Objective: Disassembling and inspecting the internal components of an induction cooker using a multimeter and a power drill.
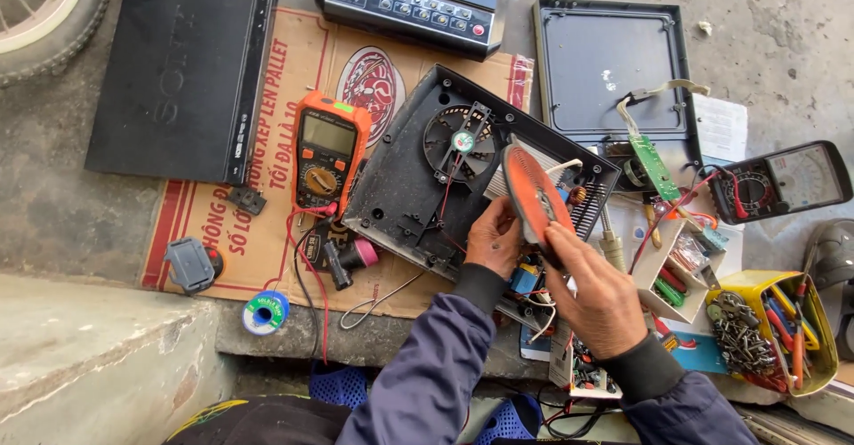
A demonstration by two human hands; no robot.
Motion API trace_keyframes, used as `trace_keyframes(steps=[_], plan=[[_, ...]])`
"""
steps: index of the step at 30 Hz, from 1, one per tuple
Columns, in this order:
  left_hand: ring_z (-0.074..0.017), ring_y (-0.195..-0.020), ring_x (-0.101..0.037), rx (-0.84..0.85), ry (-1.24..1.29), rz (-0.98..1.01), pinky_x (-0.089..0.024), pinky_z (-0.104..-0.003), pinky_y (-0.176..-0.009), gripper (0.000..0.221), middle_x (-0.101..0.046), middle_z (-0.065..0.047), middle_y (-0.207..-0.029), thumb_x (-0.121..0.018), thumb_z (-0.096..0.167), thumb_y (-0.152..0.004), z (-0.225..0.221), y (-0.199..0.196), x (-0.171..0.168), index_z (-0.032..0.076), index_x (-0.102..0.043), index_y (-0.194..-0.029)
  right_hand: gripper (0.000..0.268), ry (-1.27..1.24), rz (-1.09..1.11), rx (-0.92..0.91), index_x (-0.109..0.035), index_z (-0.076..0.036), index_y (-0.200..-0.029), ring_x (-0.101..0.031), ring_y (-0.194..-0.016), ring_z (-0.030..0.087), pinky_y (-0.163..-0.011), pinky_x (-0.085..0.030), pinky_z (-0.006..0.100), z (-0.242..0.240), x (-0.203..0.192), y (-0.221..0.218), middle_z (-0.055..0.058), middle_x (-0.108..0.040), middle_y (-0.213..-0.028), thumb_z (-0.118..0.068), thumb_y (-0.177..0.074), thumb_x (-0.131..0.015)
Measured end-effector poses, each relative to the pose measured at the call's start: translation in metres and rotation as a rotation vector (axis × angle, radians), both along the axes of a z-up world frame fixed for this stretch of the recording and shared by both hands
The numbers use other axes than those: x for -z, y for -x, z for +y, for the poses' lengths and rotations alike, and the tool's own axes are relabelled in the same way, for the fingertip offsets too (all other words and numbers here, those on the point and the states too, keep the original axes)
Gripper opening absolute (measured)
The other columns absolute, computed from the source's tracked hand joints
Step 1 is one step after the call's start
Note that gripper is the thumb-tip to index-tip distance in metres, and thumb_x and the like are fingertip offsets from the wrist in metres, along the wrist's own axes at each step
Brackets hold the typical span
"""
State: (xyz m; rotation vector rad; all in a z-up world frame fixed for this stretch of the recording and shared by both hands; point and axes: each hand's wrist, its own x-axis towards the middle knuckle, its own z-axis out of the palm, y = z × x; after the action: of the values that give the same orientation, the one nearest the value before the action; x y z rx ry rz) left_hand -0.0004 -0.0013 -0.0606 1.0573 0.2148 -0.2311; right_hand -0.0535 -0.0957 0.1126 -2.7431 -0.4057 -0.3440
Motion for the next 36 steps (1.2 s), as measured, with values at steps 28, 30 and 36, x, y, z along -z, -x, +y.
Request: trace_keyframes(steps=[28,30,36], plan=[[-0.0249,-0.106,-0.078,0.344,-0.269,-0.011,-0.064,-0.034,-0.091,0.037,-0.082,-0.015,-0.126,-0.073,0.013,-0.096,0.080,-0.013,0.024,0.000,-0.074,-0.131,0.055,0.243,0.016,-0.088,-0.068,-0.001,-0.140,-0.071,-0.136,0.030,-0.101,-0.063,0.037,0.021,0.024,0.004,0.019,-0.071,-0.149,-0.013,-0.088,-0.080],[-0.0254,-0.106,-0.078,0.351,-0.294,-0.009,-0.064,-0.035,-0.091,0.038,-0.082,-0.016,-0.126,-0.072,0.013,-0.097,0.079,-0.014,0.022,0.000,-0.074,-0.132,0.056,0.250,0.023,-0.083,-0.067,-0.001,-0.141,-0.071,-0.136,0.031,-0.100,-0.063,0.037,0.020,0.025,0.004,0.019,-0.071,-0.150,-0.014,-0.087,-0.079],[-0.0289,-0.112,-0.076,0.134,0.494,0.242,-0.065,-0.034,-0.097,0.038,-0.076,-0.020,-0.130,-0.076,0.009,-0.099,0.059,0.001,0.049,-0.005,-0.069,-0.134,0.055,0.234,0.014,-0.068,-0.064,-0.001,-0.142,-0.069,-0.139,0.031,-0.099,-0.063,0.036,0.023,0.019,0.001,0.019,-0.069,-0.151,-0.013,-0.090,-0.077]])
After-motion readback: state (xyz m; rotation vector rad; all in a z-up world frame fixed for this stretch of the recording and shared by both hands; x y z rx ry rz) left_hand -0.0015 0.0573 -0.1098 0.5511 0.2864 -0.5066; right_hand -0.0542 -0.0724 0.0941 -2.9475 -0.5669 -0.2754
